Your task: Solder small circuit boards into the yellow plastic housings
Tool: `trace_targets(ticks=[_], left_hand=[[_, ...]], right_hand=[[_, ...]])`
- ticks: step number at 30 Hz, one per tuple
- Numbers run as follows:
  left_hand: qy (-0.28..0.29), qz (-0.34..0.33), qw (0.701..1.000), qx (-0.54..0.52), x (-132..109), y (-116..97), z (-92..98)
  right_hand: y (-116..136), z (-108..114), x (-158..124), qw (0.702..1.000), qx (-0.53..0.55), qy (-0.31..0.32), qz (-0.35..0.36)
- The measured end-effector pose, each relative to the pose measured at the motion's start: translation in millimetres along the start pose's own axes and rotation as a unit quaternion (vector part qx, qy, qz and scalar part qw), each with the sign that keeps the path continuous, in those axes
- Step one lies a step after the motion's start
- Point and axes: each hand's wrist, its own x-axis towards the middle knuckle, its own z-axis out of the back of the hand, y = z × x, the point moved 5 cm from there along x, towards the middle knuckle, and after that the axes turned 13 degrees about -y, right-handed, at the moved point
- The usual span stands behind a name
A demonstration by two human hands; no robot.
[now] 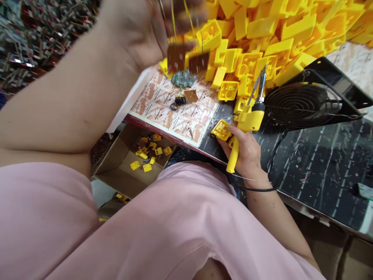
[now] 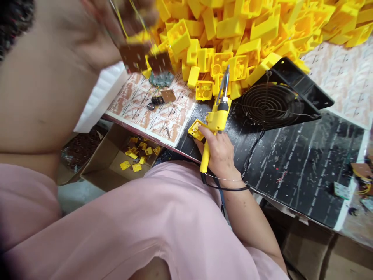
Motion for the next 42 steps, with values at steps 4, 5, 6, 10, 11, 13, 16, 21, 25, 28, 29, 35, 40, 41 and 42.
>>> trace_targets(ticks=[4, 5, 6, 10, 11, 13, 16, 21, 25, 28, 29, 35, 40, 41, 42], left_hand=[[0.127, 0.176, 0.953, -0.211, -47, 14, -51.2], [0.143, 0.163, 0.953, -0.212, -55, 17, -61.2], [0.157, 0.136, 0.956, -0.208, -62, 20, -69.5], [0.155, 0.034, 0.974, -0.162, -76, 26, -84.0], [0.151, 0.018, 0.978, -0.143, -77, 26, -84.0], [0.151, -0.004, 0.982, -0.111, -76, 25, -80.9], [0.169, -0.002, 0.982, -0.080, -67, 30, -70.7], [0.138, -0.113, 0.977, 0.119, -64, 37, -45.8], [0.023, -0.231, 0.957, 0.171, -98, 30, -35.2], [0.072, -0.237, 0.961, 0.126, -125, 37, -52.7], [0.085, -0.232, 0.964, 0.102, -131, 39, -59.8], [0.127, -0.145, 0.973, -0.126, -133, 30, -86.2], [0.123, 0.027, 0.950, -0.285, -139, 17, -98.5], [0.109, 0.051, 0.945, -0.305, -140, 16, -101.7], [0.098, 0.074, 0.937, -0.326, -141, 16, -105.2]], right_hand=[[5, 8, 8, 0.998, 0.049, -0.016, -0.023], [7, 11, 12, 0.996, 0.074, -0.021, -0.042], [9, 12, 16, 0.993, 0.097, -0.027, -0.062], [25, 12, 31, 0.986, 0.130, -0.057, -0.089], [28, 10, 33, 0.985, 0.128, -0.060, -0.096], [30, 7, 34, 0.980, 0.134, -0.066, -0.127], [25, 2, 31, 0.962, 0.181, -0.060, -0.196], [20, -9, 34, 0.969, 0.172, -0.032, -0.174], [22, -15, 37, 0.981, 0.132, -0.033, -0.141], [27, -13, 37, 0.976, 0.163, -0.035, -0.138], [29, -11, 37, 0.975, 0.175, -0.036, -0.135], [38, 3, 38, 0.976, 0.199, -0.025, -0.088], [43, 6, 38, 0.989, 0.135, -0.046, -0.029], [43, 6, 37, 0.989, 0.133, -0.054, -0.031], [43, 5, 36, 0.989, 0.133, -0.063, -0.032]])
